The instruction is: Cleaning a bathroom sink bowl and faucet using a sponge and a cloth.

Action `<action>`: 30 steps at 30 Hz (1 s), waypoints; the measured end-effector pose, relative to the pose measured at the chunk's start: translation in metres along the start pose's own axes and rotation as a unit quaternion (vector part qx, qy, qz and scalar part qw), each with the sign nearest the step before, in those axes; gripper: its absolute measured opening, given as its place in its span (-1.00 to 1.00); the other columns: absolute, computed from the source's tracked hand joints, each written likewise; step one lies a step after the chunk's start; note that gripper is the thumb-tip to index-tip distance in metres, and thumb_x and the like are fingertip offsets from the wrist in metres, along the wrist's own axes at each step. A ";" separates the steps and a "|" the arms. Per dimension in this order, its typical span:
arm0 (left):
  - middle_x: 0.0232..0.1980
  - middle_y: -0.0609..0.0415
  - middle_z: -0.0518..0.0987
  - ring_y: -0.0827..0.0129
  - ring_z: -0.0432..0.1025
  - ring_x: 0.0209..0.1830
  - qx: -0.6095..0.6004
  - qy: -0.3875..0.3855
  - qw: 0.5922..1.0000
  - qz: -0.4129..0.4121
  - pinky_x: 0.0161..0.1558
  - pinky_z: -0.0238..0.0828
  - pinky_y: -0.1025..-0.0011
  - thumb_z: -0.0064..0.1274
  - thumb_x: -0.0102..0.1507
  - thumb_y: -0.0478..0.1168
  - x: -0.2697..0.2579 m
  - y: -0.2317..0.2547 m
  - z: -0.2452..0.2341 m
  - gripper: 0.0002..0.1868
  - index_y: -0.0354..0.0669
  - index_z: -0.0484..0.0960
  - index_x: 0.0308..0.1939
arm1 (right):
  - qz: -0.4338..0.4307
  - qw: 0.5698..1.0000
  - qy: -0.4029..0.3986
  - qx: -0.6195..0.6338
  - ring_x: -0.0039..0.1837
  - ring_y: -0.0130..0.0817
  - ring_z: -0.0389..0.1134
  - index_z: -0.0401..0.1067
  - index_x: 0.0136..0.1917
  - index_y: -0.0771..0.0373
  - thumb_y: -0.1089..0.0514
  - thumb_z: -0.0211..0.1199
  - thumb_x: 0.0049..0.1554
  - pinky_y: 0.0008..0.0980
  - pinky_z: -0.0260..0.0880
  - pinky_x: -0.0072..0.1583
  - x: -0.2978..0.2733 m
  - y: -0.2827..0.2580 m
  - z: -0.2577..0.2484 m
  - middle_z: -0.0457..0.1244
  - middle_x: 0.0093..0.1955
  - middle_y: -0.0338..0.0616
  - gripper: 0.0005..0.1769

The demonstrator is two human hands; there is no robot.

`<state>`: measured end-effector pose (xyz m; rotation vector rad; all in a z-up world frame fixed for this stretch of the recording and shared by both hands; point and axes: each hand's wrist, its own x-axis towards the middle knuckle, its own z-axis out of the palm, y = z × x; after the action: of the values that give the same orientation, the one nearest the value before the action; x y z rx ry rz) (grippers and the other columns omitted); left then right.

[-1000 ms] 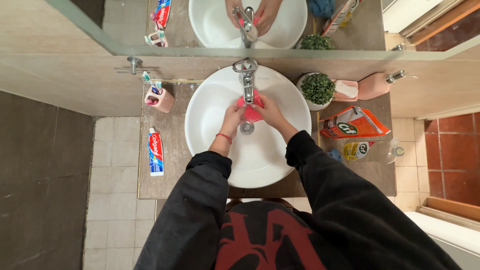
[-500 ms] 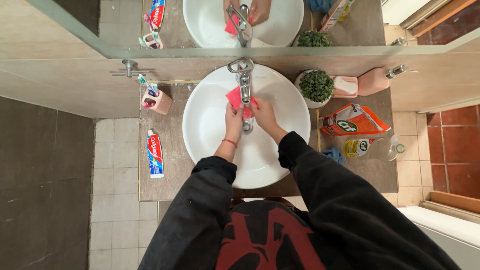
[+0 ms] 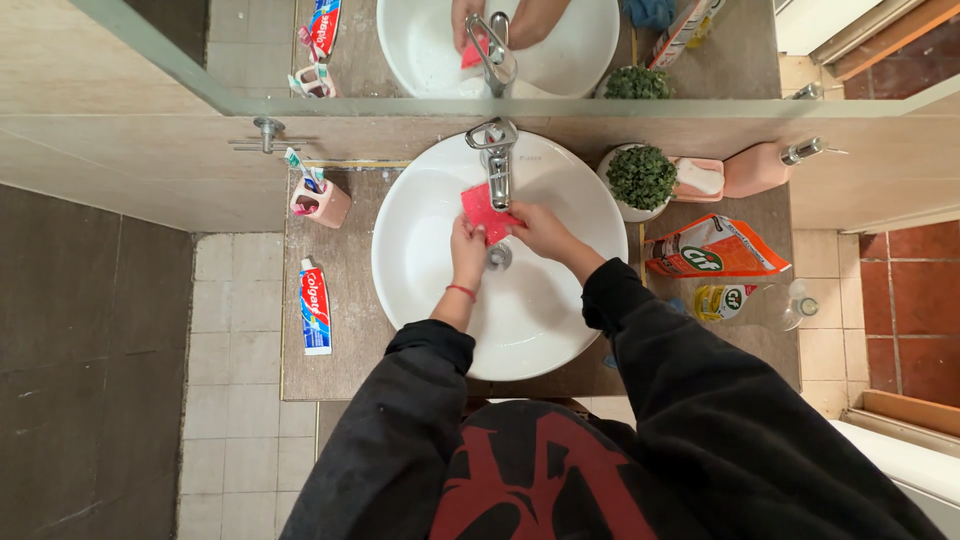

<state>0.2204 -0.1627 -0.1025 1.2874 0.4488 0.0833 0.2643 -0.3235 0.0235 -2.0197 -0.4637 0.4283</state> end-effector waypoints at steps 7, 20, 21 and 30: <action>0.08 0.19 0.57 0.49 0.47 0.05 -0.122 -0.035 0.980 -0.157 0.04 0.46 0.38 -0.07 0.38 -0.08 -0.045 0.129 0.021 -0.54 -0.15 0.34 0.32 | 0.075 0.995 -0.062 -0.024 -0.15 -0.28 0.36 0.48 0.09 0.34 0.14 0.31 0.15 -0.28 0.38 -0.05 0.003 -0.019 0.003 0.38 -0.18 0.00 -0.71; -0.08 -0.10 0.62 0.31 0.49 -0.18 -0.043 0.063 0.993 -0.085 -0.07 0.46 0.34 -0.34 0.51 -0.04 -0.004 0.038 0.027 -0.51 -0.42 0.56 0.05 | -0.101 0.987 0.042 -0.117 0.11 0.12 0.35 0.51 0.11 0.30 0.09 0.17 0.28 -0.06 0.36 0.13 -0.002 -0.032 0.015 0.36 0.03 0.13 -0.74; -0.09 -0.14 0.65 0.27 0.52 -0.19 0.048 0.074 0.994 -0.060 -0.08 0.46 0.34 -0.36 0.50 -0.05 -0.002 0.035 0.026 -0.50 -0.43 0.59 0.02 | -0.017 0.995 0.025 -0.094 0.07 0.08 0.35 0.50 0.11 0.30 0.07 0.15 0.31 -0.08 0.37 0.13 -0.003 -0.033 0.016 0.36 -0.01 0.15 -0.73; -0.01 -0.14 0.59 0.23 0.47 -0.03 0.098 0.178 0.979 -0.027 0.09 0.38 0.33 -0.25 0.48 0.02 -0.027 0.050 -0.023 -0.52 -0.41 0.47 0.06 | 0.208 0.674 0.083 0.704 -0.02 -0.21 0.39 0.42 -0.03 0.35 0.21 -0.02 0.26 -0.26 0.49 0.11 0.050 0.044 0.071 0.34 -0.09 -0.03 -0.78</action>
<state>0.1972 -0.1355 -0.0525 1.4574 0.8155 0.2318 0.2800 -0.2660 -0.0533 -0.5588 0.4341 0.5941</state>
